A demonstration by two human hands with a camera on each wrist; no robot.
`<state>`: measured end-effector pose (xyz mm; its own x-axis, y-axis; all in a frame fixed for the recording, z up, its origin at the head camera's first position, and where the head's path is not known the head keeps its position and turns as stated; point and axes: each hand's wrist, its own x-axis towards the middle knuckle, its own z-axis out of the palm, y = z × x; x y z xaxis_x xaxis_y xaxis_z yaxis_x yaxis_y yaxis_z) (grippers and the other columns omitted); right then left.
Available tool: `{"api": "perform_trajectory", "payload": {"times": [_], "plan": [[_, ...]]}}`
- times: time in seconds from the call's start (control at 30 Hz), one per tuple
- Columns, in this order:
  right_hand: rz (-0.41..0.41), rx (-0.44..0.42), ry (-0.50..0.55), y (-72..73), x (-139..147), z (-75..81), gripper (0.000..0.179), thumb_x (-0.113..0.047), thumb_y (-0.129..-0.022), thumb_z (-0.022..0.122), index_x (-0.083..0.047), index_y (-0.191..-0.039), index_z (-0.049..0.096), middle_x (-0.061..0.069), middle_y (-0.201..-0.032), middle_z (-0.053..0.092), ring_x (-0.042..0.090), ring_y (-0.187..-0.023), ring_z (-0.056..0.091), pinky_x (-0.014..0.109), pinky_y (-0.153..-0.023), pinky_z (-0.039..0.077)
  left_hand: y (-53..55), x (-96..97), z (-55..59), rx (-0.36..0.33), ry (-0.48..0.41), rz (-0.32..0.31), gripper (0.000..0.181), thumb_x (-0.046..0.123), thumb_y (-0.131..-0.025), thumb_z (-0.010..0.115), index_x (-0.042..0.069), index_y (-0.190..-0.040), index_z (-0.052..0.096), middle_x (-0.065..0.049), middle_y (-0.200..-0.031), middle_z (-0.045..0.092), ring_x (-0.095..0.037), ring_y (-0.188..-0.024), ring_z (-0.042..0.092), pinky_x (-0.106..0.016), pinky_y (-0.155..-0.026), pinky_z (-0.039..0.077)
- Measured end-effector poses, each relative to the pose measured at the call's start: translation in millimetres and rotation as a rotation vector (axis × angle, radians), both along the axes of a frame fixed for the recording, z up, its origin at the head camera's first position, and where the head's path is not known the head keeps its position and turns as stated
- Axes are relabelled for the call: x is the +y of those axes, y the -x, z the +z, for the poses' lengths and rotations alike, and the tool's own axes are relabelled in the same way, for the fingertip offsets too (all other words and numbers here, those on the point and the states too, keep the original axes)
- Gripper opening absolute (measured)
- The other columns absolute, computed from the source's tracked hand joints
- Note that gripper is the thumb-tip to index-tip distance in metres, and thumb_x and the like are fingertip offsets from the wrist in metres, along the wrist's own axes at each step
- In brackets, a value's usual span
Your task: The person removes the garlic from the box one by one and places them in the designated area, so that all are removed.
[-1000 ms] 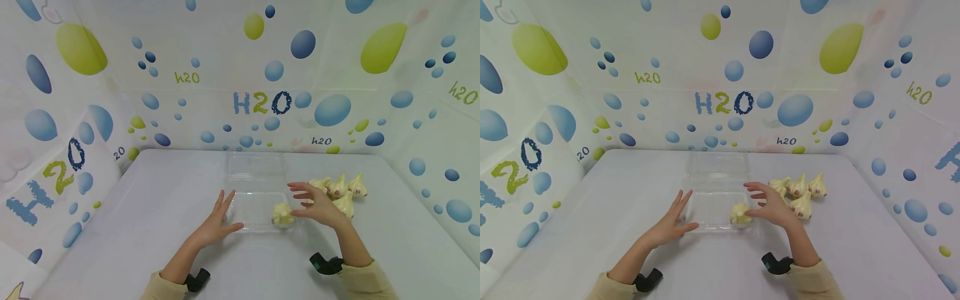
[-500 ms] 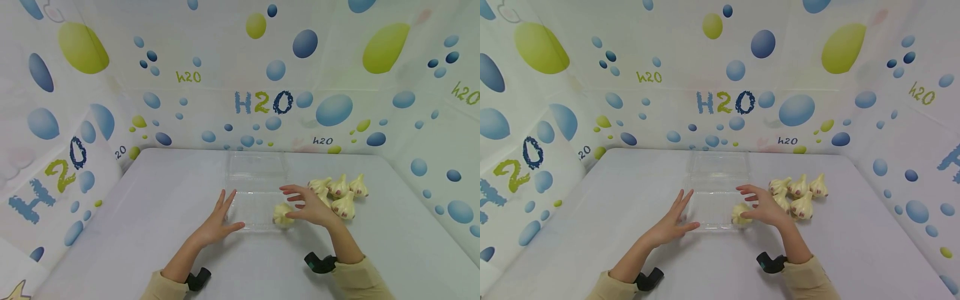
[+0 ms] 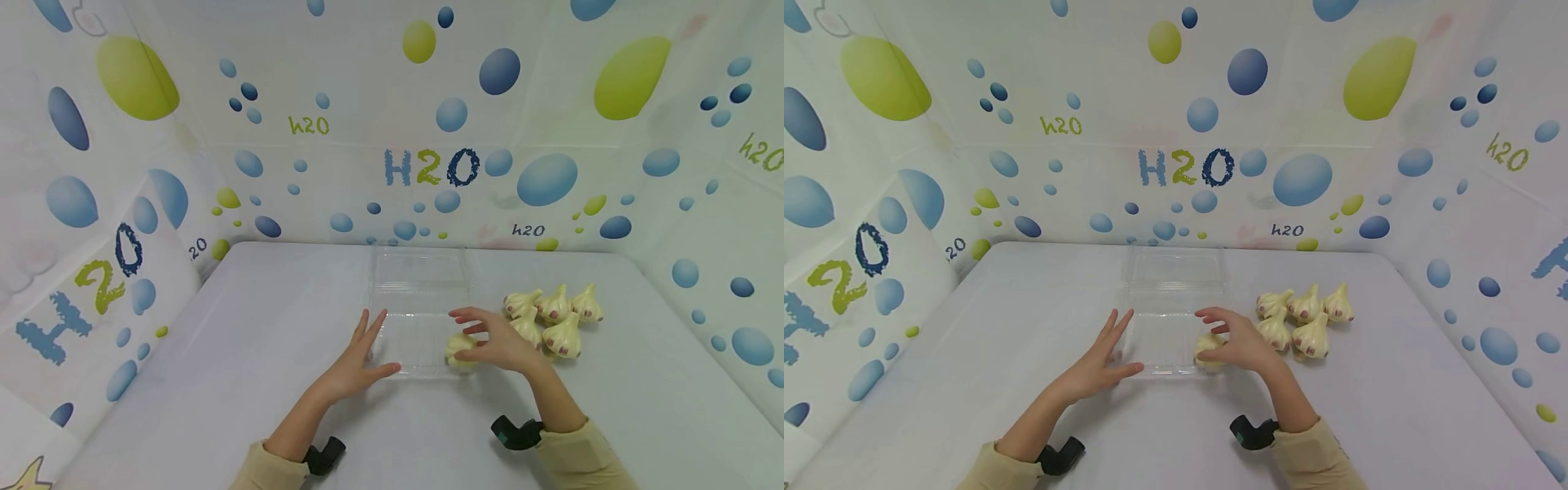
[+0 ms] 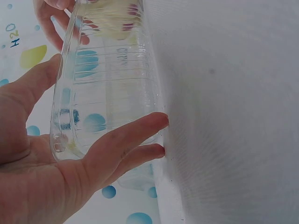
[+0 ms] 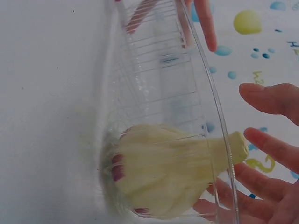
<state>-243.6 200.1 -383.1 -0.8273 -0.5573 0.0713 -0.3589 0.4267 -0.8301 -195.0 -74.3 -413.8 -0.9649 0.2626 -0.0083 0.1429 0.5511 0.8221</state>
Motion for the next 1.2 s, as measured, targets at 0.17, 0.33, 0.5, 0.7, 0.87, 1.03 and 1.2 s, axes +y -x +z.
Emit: {"api": "perform_trajectory", "payload": {"times": [0.17,0.33,0.5,0.7,0.87,1.03,1.2], "plan": [[-0.006,0.015,-0.018,0.7,-4.4,-3.0,0.062,-0.011,-0.072,0.078,-0.006,-0.126,0.05,0.024,-0.124,0.049,0.039,-0.108,0.052,0.049,-0.085,0.046,-0.6,-0.5,0.3,-0.001,-0.006,0.001,0.089,0.029,-0.082,0.069,0.026,-0.148,0.009,-0.012,-0.151,-0.013,-0.038,-0.136,0.003,-0.065,-0.097,0.02],[0.023,0.027,-0.036,3.6,-7.9,-7.1,0.062,-0.009,-0.071,0.078,-0.005,-0.126,0.051,0.025,-0.124,0.05,0.04,-0.108,0.051,0.045,-0.081,0.048,0.1,-0.7,0.0,-0.001,-0.004,0.002,0.089,0.029,-0.082,0.069,0.027,-0.148,0.009,-0.012,-0.151,-0.013,-0.038,-0.136,0.004,-0.064,-0.097,0.021],[0.048,0.02,-0.055,5.9,-11.5,-8.7,0.059,-0.007,-0.072,0.076,-0.003,-0.125,0.051,0.025,-0.124,0.049,0.04,-0.109,0.05,0.041,-0.08,0.049,0.6,-0.3,0.3,0.006,0.012,0.005,0.087,0.028,-0.083,0.068,0.025,-0.148,0.01,-0.014,-0.151,-0.011,-0.04,-0.136,0.005,-0.064,-0.097,0.022],[0.063,0.05,-0.109,10.7,-15.8,-11.5,0.054,-0.006,-0.071,0.076,0.0,-0.12,0.055,0.02,-0.122,0.054,0.04,-0.106,0.052,0.044,-0.081,0.048,0.2,0.2,2.4,0.002,0.006,0.005,0.087,0.028,-0.083,0.068,0.027,-0.148,0.011,-0.013,-0.152,-0.011,-0.041,-0.136,0.007,-0.064,-0.096,0.023],[0.059,0.064,-0.153,16.0,-21.3,-17.7,0.047,-0.01,-0.07,0.077,-0.001,-0.114,0.061,0.014,-0.115,0.059,0.036,-0.102,0.055,0.044,-0.083,0.046,0.3,0.3,2.9,0.006,0.004,0.002,0.087,0.028,-0.083,0.068,0.027,-0.148,0.011,-0.013,-0.152,-0.011,-0.041,-0.136,0.006,-0.063,-0.097,0.023],[0.036,0.063,-0.177,18.6,-25.5,-21.8,0.042,-0.013,-0.068,0.079,-0.004,-0.107,0.065,0.008,-0.108,0.063,0.032,-0.099,0.055,0.041,-0.081,0.046,-0.3,-0.1,2.6,0.005,-0.012,-0.005,0.087,0.028,-0.083,0.069,0.027,-0.148,0.011,-0.014,-0.151,-0.011,-0.041,-0.135,0.007,-0.063,-0.097,0.024],[0.0,0.033,-0.202,19.1,-29.0,-22.0,0.043,-0.017,-0.067,0.081,-0.006,-0.106,0.066,0.006,-0.107,0.062,0.028,-0.098,0.055,0.04,-0.079,0.045,0.4,-0.7,0.2,0.008,-0.014,-0.007,0.088,0.028,-0.082,0.069,0.025,-0.148,0.011,-0.015,-0.151,-0.011,-0.044,-0.133,0.014,-0.062,-0.095,0.027]]}}
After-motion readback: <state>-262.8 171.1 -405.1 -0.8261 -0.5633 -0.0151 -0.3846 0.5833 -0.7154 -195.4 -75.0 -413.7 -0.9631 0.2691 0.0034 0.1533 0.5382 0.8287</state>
